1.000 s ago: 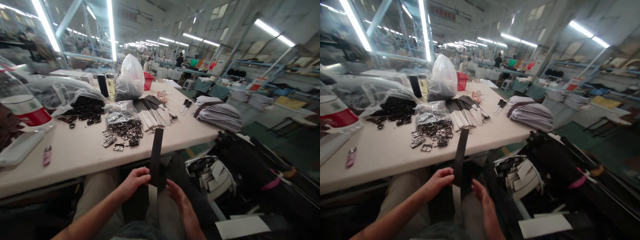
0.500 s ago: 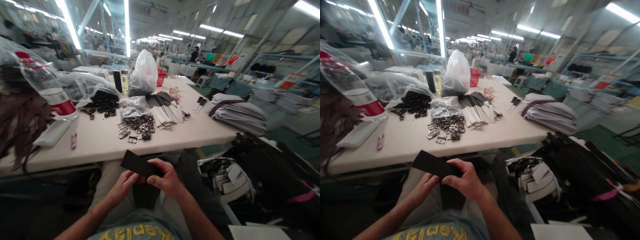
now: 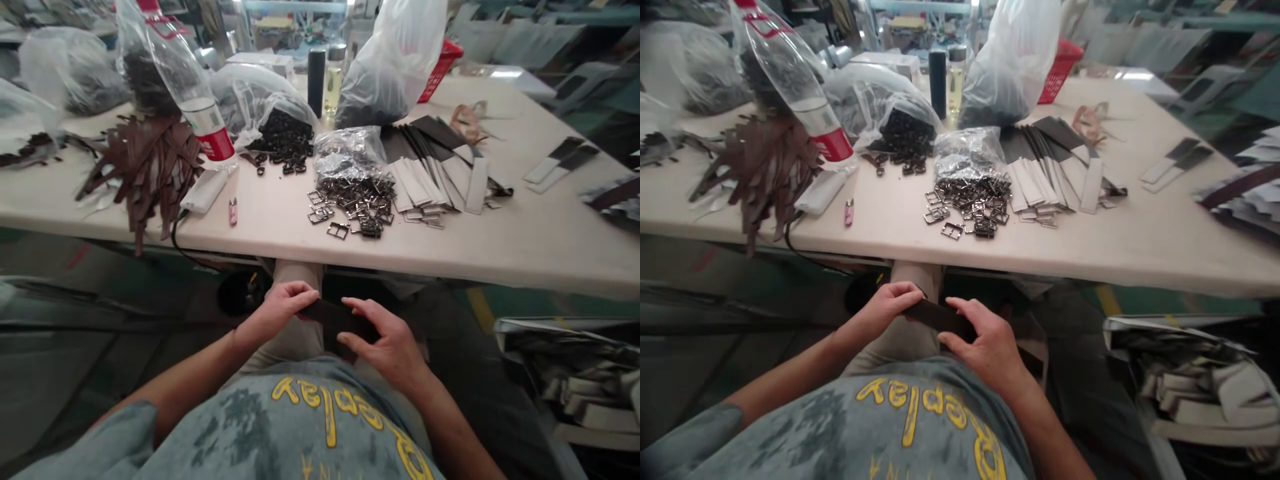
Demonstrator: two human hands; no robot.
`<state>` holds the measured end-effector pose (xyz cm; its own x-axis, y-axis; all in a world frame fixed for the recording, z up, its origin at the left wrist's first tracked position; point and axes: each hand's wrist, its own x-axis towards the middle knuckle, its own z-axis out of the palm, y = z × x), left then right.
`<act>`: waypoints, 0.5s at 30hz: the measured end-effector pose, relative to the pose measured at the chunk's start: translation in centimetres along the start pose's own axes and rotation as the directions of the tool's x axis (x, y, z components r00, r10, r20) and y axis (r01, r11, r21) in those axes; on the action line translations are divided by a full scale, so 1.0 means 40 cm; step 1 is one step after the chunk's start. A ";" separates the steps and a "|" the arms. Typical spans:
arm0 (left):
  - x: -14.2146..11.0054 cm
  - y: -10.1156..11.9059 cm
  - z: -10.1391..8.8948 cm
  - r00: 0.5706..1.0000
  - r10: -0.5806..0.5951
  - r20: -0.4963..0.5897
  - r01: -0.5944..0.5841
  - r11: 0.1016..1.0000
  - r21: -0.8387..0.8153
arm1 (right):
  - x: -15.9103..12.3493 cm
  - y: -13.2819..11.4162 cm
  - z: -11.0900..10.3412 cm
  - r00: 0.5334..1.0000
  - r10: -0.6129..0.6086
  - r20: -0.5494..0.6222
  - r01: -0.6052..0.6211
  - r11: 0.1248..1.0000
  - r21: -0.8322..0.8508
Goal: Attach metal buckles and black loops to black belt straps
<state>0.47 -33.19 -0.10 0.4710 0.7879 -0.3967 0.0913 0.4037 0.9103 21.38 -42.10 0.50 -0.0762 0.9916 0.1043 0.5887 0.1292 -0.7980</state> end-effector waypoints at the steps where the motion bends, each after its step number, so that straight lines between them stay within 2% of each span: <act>1: 0.000 -0.012 0.005 0.999 -0.035 0.006 0.035 0.999 -0.036 | 0.000 -0.002 0.016 0.999 -0.033 -0.035 0.032 0.999 -0.022; 5: -0.002 -0.051 0.027 0.992 -0.121 0.021 0.123 0.976 -0.178 | -0.004 0.005 0.068 0.977 -0.173 -0.128 0.159 0.981 -0.110; 7: -0.002 -0.061 0.035 0.989 -0.148 0.021 0.148 0.959 -0.241 | -0.009 0.014 0.083 0.965 -0.205 -0.166 0.182 0.973 -0.142; 11: -0.002 -0.063 0.043 0.989 -0.145 0.006 0.142 0.956 -0.259 | -0.016 0.022 0.092 0.964 -0.166 -0.206 0.142 0.982 -0.128; 15: -0.004 -0.049 0.046 0.996 -0.083 -0.019 0.078 0.981 -0.176 | -0.016 0.011 0.093 0.969 -0.155 -0.190 0.121 0.977 -0.178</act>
<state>1.82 -34.97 -1.61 0.4455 0.7603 -0.4728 -0.0278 0.5395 0.8415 18.71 -42.69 -2.13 -0.0118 0.9412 0.3377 0.7087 0.2461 -0.6612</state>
